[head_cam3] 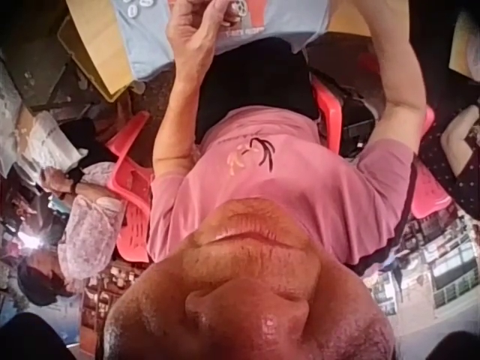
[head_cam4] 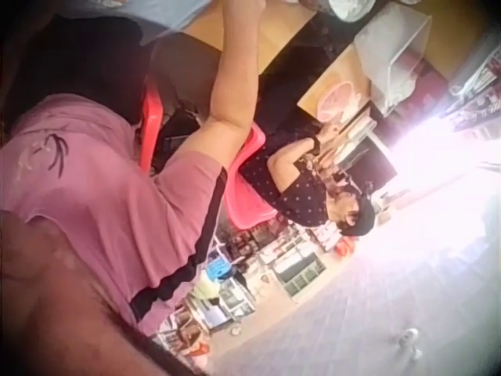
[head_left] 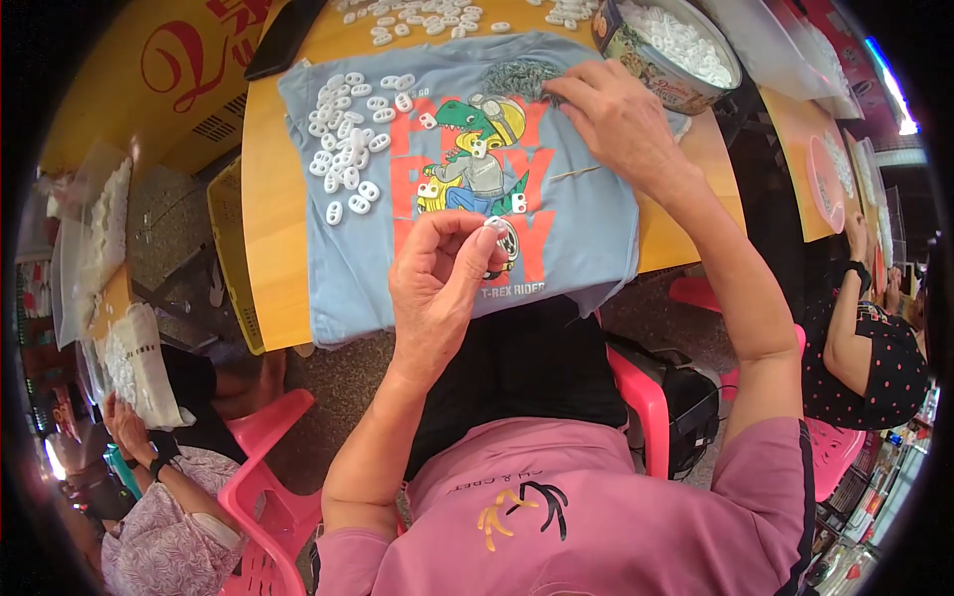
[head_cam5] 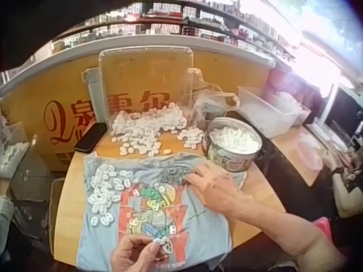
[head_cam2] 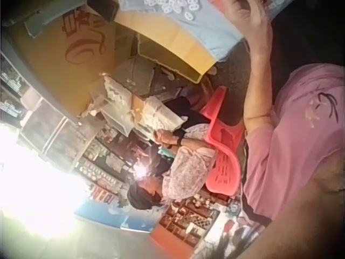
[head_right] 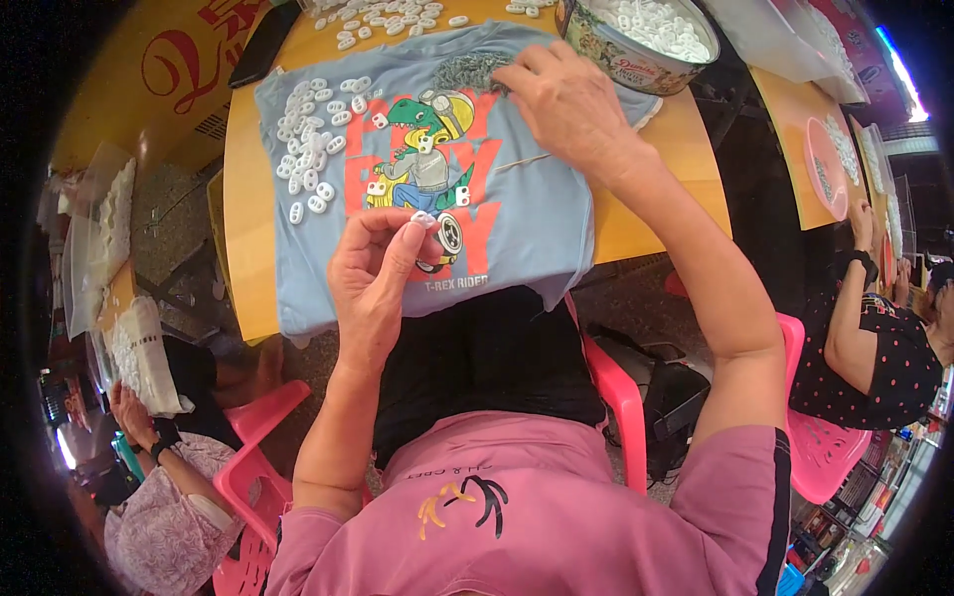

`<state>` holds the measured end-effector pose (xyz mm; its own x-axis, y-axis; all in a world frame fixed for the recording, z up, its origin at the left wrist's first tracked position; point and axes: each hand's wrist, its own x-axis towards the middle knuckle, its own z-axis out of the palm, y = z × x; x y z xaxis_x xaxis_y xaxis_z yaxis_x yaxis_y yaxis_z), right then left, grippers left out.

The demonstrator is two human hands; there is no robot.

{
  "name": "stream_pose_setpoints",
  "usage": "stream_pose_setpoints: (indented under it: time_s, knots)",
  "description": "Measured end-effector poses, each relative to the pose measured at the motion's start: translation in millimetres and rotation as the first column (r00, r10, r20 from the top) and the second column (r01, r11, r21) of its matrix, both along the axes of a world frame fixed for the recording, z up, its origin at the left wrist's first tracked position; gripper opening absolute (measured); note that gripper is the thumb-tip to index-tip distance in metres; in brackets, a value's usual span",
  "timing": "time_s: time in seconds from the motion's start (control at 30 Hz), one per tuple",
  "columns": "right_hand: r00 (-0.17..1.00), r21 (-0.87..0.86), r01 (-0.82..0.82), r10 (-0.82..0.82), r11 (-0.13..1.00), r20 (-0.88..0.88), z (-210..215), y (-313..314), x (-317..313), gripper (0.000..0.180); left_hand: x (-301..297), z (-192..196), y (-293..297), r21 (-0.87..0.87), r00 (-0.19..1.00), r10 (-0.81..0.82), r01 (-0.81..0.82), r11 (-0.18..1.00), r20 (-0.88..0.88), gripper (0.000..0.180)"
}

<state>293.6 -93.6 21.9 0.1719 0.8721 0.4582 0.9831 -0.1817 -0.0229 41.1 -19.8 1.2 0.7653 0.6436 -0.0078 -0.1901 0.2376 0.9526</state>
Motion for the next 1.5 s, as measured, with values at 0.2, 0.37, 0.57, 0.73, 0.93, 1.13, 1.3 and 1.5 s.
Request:
stream_pose_setpoints:
  time_s: [0.2,0.37,0.57,0.73,0.93,1.13,1.3,1.5]
  knots:
    - [0.969,-0.084,-0.152,0.131,0.985,-0.209,12.5,-17.1,-17.8,0.015,-0.2,1.2,0.7,0.000,1.000,-0.003,0.003,1.000,-0.007,0.012]
    - [0.924,0.005,-0.118,0.112,0.993,-0.366,11.5,-12.7,-5.9,0.020,0.6,2.5,0.9,-0.008,1.000,-0.007,0.007,1.000,-0.020,0.012]
    - [0.990,0.119,-0.034,0.049,0.992,-0.130,-4.4,9.0,2.5,0.023,1.2,-1.7,1.7,0.020,1.000,-0.022,0.022,1.000,0.000,0.013]
    - [0.979,-0.006,-0.165,0.163,0.986,-0.126,-2.9,4.4,-5.2,0.022,-1.1,-3.5,2.5,0.033,0.999,-0.029,0.028,0.999,0.020,0.013]
    - [0.959,0.023,-0.117,0.119,0.993,-0.259,8.5,-5.2,-17.0,0.015,-0.6,-1.7,1.8,0.044,0.999,-0.036,0.035,0.998,0.011,0.013]
    - [0.986,0.011,-0.081,0.082,0.997,-0.147,2.2,7.5,-27.5,0.011,-0.3,-2.4,1.9,0.029,1.000,-0.030,0.030,0.999,0.008,0.013]
    - [0.995,-0.042,-0.095,0.093,0.995,-0.037,0.7,17.4,-34.7,0.009,-0.5,-0.7,1.6,0.004,0.999,-0.033,0.033,0.999,0.002,0.015]
    - [0.990,-0.184,-0.134,0.139,0.974,0.017,3.7,23.7,-31.4,0.010,-1.2,1.5,5.2,0.008,0.999,-0.041,0.041,0.999,-0.022,0.015]
